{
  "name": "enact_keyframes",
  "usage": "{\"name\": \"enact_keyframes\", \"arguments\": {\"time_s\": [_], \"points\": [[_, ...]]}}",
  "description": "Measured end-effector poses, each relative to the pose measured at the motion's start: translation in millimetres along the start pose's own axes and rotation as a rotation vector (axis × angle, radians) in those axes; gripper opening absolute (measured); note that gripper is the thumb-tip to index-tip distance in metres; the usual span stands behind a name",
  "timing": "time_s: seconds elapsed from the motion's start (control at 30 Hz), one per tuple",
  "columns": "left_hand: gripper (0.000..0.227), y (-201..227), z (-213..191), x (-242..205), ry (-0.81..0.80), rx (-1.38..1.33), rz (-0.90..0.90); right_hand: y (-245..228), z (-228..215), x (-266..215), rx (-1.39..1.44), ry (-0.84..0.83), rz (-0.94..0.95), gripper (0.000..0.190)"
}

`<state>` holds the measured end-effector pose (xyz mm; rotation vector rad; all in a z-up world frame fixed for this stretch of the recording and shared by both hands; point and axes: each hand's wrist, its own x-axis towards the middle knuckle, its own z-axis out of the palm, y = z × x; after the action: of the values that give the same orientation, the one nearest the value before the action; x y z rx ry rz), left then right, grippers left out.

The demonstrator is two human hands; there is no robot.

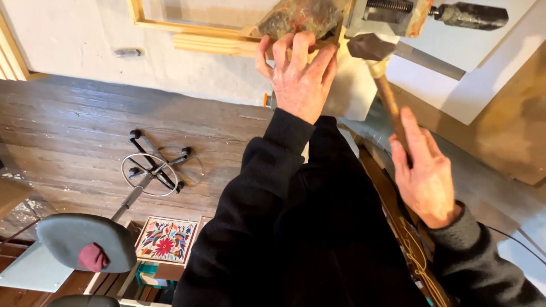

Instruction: Assembling and gluing wooden picture frames using a miter clamp and hammer.

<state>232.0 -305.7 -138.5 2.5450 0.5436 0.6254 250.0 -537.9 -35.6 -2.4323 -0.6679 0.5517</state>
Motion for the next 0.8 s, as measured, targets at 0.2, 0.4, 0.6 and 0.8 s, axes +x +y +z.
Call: {"name": "enact_keyframes", "arguments": {"time_s": [0.2, 0.4, 0.6, 0.8], "points": [[0.017, -3, 3, -1, 0.028, -0.014, 0.002, -12, 4, 0, -0.055, -0.067, -0.026, 0.060], [0.019, -4, 6, 0, 0.070, -0.029, 0.014, -12, 5, -1, -0.087, -0.052, -0.066, 0.059], [0.019, -3, 7, -2, 0.060, -0.056, 0.020, -13, 5, -3, -0.098, -0.043, -0.026, 0.057], [0.020, -5, 8, -4, 0.054, -0.042, -0.002, -17, 4, 0, -0.087, -0.038, -0.045, 0.057]]}}
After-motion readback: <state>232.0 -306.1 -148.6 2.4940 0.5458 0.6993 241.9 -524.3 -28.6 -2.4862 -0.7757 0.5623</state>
